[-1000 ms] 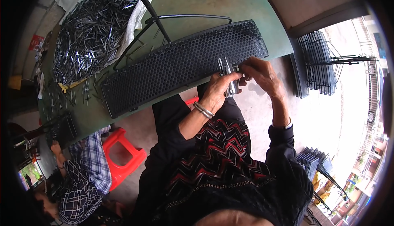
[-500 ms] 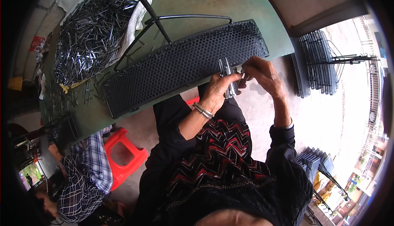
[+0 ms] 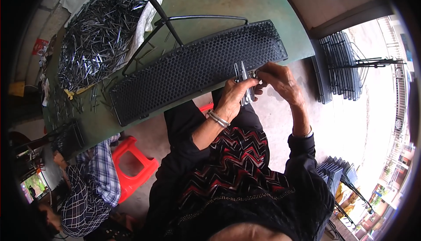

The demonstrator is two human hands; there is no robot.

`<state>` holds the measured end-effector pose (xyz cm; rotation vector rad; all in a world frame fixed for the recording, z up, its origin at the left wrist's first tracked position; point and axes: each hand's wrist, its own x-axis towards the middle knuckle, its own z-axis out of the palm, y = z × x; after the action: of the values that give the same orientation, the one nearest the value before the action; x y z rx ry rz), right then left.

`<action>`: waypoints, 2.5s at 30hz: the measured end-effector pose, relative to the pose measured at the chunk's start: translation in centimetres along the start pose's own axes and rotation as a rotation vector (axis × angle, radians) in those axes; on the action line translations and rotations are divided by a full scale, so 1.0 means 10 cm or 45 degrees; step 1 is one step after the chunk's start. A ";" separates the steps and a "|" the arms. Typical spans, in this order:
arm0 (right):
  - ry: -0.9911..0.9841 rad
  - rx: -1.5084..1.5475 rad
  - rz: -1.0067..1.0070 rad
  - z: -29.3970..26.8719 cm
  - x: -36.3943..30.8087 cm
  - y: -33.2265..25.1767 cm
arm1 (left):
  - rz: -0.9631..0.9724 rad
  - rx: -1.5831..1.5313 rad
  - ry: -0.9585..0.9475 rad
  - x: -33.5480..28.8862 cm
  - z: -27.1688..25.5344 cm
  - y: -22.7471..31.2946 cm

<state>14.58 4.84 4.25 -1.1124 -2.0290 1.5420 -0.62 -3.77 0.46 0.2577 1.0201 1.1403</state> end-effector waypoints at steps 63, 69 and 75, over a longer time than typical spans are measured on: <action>0.980 -0.858 -0.246 -0.36 0.67 0.38 | -0.057 -0.210 -0.076 0.01 0.04 -0.04; 0.874 -0.900 -0.298 -0.44 0.68 0.42 | -0.038 -0.249 -0.084 -0.03 0.09 -0.07; 0.893 -0.882 -0.274 -0.37 0.64 0.41 | -0.041 -0.251 -0.078 -0.06 0.10 -0.07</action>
<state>14.64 12.46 0.62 -1.3466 -2.0715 0.2328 0.58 -4.29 0.83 0.1177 0.8479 1.1876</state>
